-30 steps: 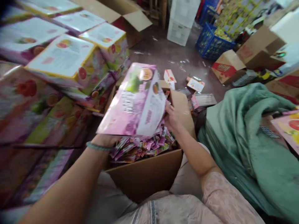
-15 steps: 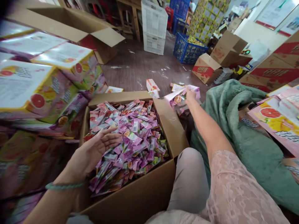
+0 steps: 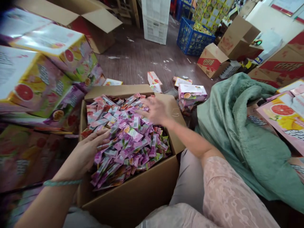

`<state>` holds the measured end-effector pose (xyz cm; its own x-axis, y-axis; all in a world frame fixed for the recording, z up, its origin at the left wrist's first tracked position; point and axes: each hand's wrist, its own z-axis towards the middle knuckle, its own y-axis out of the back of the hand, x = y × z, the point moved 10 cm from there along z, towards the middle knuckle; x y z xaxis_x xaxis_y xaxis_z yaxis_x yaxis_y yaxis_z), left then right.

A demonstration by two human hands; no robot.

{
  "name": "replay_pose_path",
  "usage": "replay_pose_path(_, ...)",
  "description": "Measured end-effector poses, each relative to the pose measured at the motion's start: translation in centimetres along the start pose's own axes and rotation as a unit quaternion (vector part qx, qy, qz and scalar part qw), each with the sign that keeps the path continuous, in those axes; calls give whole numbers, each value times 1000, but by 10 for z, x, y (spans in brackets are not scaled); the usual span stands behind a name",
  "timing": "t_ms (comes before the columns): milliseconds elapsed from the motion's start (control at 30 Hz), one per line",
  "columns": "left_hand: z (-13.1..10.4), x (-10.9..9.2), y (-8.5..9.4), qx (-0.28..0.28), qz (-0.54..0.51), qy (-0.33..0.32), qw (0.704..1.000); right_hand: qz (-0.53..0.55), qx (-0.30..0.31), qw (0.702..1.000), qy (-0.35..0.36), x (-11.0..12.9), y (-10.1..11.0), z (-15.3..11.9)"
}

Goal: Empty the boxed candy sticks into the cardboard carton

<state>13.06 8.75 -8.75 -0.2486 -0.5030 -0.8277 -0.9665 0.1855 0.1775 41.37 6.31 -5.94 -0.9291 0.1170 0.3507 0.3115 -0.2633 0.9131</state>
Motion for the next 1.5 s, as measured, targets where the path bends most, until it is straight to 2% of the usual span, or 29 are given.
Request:
replay_pose_path(67,-1,-4,4,-13,-10,-7,1000,4,126,988,86,74,-49,-9)
replay_pose_path(100,-2,-6,6,-19,-16,-12,1000,4,182,979,95,94,-71,-16)
replay_pose_path(133,-2,-7,9,-20,-23,-16,999,3,224,970,91,104,-89,-24)
replay_pose_path(167,-2,-8,11,-20,-29,-17,999,4,253,964,80,106,-102,-33)
replay_pose_path(233,-5,-11,16,-14,-39,-24,999,16,258,965,43,90,-112,-48)
replay_pose_path(367,-11,-11,25,-5,-47,-43,998,38,236,971,-12,29,-111,-83)
replay_pose_path(467,-14,-10,31,-16,-46,-55,997,-8,246,969,-22,-4,-122,-109)
replay_pose_path(600,-16,-18,31,-3,-49,-92,995,-65,258,963,-42,-17,-137,-130)
replay_pose_path(700,-17,-25,39,-9,-81,-102,992,-58,289,954,-55,-15,-129,-136)
replay_pose_path(767,-19,-28,49,-23,-106,-111,988,-42,278,959,-43,-12,-109,-130)
replay_pose_path(867,-26,-30,61,-39,-130,-118,984,22,172,985,-1,0,-71,-99)
replay_pose_path(933,-29,-28,67,-42,-139,-110,983,73,112,991,-3,10,-66,-77)
replay_pose_path(1000,-31,-27,70,-41,-148,-103,983,87,119,988,-39,26,-89,-65)
replay_pose_path(1067,-31,-29,71,-34,-162,-102,981,70,155,984,-59,50,-124,-68)
replay_pose_path(1133,-32,-31,72,-29,-178,-109,978,48,180,982,-12,85,-155,-81)
replay_pose_path(1233,-46,-36,72,-15,-202,-129,971,19,188,978,93,127,-177,-111)
replay_pose_path(1300,-63,-40,70,23,-217,-140,966,-13,196,974,109,132,-183,-126)
replay_pose_path(1400,-84,-48,72,98,-216,-163,958,-74,187,975,98,119,-190,-129)
replay_pose_path(1433,-87,-52,81,99,-209,-183,955,-88,176,975,101,116,-193,-127)
replay_pose_path(1467,-86,-55,96,78,-201,-209,954,-98,166,976,105,114,-195,-124)
replay_pose_path(1500,-84,-56,117,32,-191,-238,952,-105,159,976,108,112,-198,-122)
